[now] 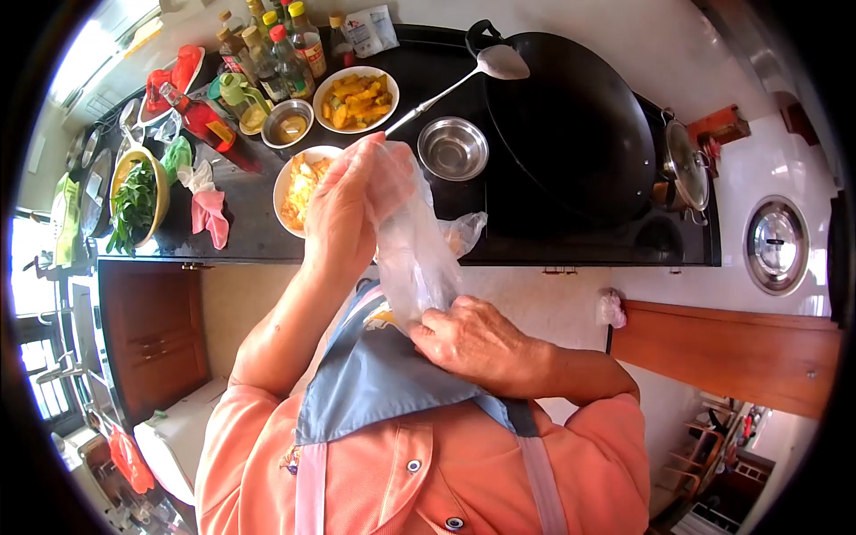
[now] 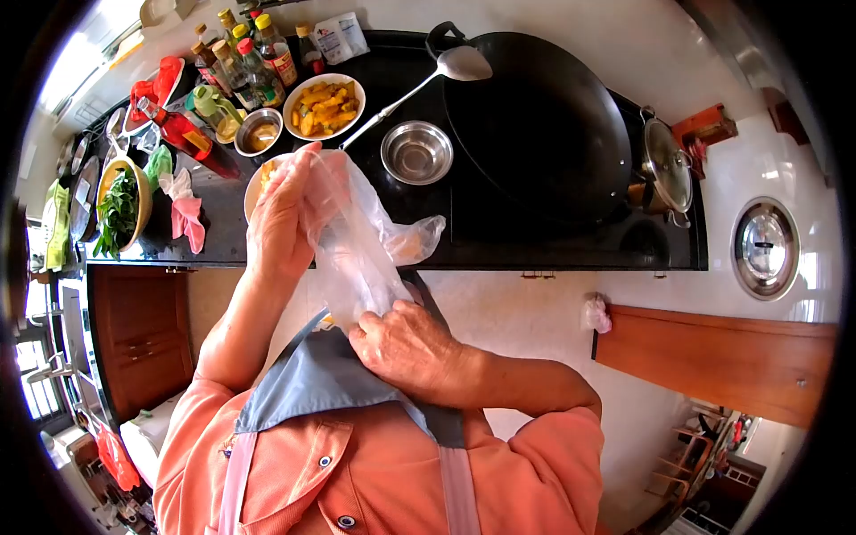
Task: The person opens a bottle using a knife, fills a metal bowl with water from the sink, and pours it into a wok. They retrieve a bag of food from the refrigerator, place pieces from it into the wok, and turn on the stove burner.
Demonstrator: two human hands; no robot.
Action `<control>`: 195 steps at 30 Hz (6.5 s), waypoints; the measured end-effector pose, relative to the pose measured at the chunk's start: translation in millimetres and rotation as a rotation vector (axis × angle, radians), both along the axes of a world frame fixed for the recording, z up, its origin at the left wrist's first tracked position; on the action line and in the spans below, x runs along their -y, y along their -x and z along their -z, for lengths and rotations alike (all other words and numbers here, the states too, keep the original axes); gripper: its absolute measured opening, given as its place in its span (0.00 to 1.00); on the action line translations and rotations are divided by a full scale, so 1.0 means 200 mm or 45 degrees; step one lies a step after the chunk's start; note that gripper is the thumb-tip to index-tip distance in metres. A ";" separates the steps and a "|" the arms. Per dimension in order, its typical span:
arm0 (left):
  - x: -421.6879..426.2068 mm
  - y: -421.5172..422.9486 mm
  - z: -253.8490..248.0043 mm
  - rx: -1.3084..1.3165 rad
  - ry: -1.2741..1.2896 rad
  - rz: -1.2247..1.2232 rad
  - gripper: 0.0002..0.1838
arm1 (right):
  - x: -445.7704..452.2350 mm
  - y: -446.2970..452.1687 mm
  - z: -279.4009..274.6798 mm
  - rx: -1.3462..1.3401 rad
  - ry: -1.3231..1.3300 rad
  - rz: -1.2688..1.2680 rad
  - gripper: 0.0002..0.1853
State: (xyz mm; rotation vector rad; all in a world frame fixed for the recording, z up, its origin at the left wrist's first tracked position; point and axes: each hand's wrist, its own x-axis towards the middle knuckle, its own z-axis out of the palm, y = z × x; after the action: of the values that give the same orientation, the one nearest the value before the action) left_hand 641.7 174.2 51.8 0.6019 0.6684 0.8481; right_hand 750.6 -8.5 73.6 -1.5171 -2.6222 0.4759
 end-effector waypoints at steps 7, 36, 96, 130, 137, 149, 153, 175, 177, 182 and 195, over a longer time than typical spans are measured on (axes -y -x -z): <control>0.00 0.02 0.00 -0.639 -1.236 -0.063 0.12 | -0.12 -0.18 -0.25 -0.618 -0.709 0.713 0.27; 0.19 0.26 0.01 -0.788 -1.734 0.006 0.14 | -1.39 -0.71 0.88 -1.560 0.009 1.960 0.43; 0.12 0.29 0.10 -0.794 -1.369 0.083 0.21 | 0.05 -1.48 0.14 -0.501 0.712 1.957 0.20; -0.39 -0.78 1.16 -0.842 0.159 0.397 0.39 | 0.12 -1.32 0.06 -0.789 0.505 1.929 0.26; -0.44 -0.87 1.17 -0.780 -0.130 0.334 0.16 | 0.14 -1.31 0.04 -0.801 0.487 1.894 0.25; -0.60 -0.30 0.37 -0.648 -0.725 0.394 0.17 | 0.21 -1.35 -0.06 -0.806 0.533 1.908 0.24; -0.54 -0.52 0.02 -0.671 -0.841 0.517 0.15 | 0.24 -1.37 -0.20 -0.801 0.501 1.932 0.22; -0.32 -1.23 0.13 -0.455 -0.401 0.916 0.10 | 0.38 -0.99 -0.45 0.280 -0.251 1.594 0.23; -0.33 -1.18 0.15 -0.447 -0.410 0.886 0.11 | 0.40 -1.01 -0.37 0.397 -0.395 1.495 0.24; -0.39 -1.08 0.12 -0.416 -0.411 0.750 0.13 | 0.39 -1.12 -0.26 0.022 -0.381 1.572 0.24; -0.45 -0.41 0.20 -0.588 -0.443 0.546 0.22 | 0.14 -1.71 0.36 0.427 -0.442 1.728 0.19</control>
State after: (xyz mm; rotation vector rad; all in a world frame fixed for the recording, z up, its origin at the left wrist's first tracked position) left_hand 723.8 263.4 12.2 1.2308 0.7729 0.4198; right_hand 1092.1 -36.9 2.0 -2.7662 -1.0978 -0.3562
